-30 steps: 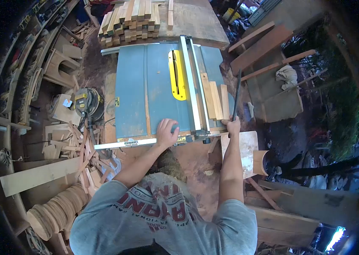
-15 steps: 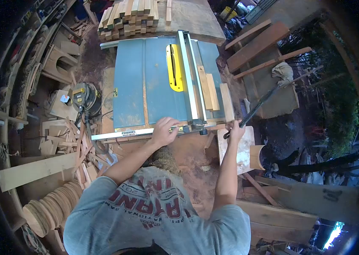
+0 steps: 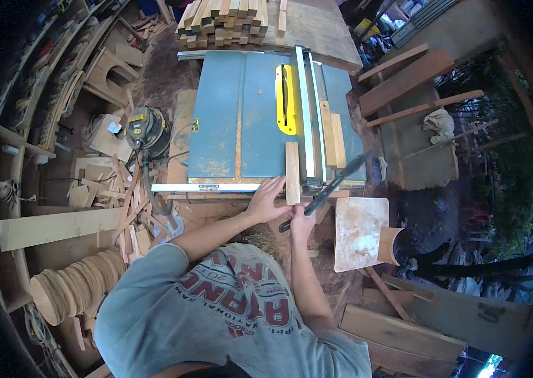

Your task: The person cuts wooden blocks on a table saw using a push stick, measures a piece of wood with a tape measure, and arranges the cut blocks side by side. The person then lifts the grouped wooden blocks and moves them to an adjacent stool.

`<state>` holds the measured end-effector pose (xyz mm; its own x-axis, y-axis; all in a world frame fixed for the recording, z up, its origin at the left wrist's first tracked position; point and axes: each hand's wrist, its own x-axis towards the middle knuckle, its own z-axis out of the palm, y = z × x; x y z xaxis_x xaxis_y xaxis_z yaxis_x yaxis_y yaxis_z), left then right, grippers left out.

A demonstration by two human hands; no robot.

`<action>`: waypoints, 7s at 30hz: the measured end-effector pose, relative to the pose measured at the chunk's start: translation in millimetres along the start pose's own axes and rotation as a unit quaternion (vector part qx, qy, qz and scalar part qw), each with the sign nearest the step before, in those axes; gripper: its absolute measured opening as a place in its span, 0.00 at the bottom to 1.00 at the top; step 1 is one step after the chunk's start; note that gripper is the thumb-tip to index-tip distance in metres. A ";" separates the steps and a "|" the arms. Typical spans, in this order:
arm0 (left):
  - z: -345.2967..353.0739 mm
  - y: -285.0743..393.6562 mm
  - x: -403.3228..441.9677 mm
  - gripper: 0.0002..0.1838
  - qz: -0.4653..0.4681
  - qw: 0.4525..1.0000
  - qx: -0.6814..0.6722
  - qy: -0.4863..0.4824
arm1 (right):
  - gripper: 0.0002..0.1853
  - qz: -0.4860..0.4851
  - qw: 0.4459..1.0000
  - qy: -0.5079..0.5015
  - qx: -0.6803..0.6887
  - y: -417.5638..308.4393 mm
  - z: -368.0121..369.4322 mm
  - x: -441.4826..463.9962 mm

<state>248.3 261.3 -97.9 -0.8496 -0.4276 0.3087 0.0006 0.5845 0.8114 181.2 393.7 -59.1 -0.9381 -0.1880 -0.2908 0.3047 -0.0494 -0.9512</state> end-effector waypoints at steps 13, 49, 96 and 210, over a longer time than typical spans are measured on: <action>12.0 -36.9 53.5 0.51 0.008 0.995 0.096 -0.005 | 0.25 -0.046 0.925 -0.149 -0.345 -60.6 -105.2 -68.5; 1.5 -77.3 120.0 0.34 -0.023 0.987 0.159 0.029 | 0.47 -0.129 0.767 -0.195 -0.597 -98.2 -11.0 -46.1; -11.0 -19.2 6.0 0.06 0.113 0.994 0.005 0.013 | 0.29 -0.158 0.873 -0.003 -0.462 -56.3 -49.8 252.1; -206.0 -252.5 281.4 0.37 -0.382 0.863 0.280 0.176 | 0.35 -0.311 0.576 -0.177 -0.735 -90.2 751.5 838.7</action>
<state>117.7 -148.7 -113.6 -0.2767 -0.9610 0.0018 -0.8278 0.2393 0.5075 -509.5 -496.7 -139.2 -0.6193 -0.7832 -0.0552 -0.7845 0.6201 0.0044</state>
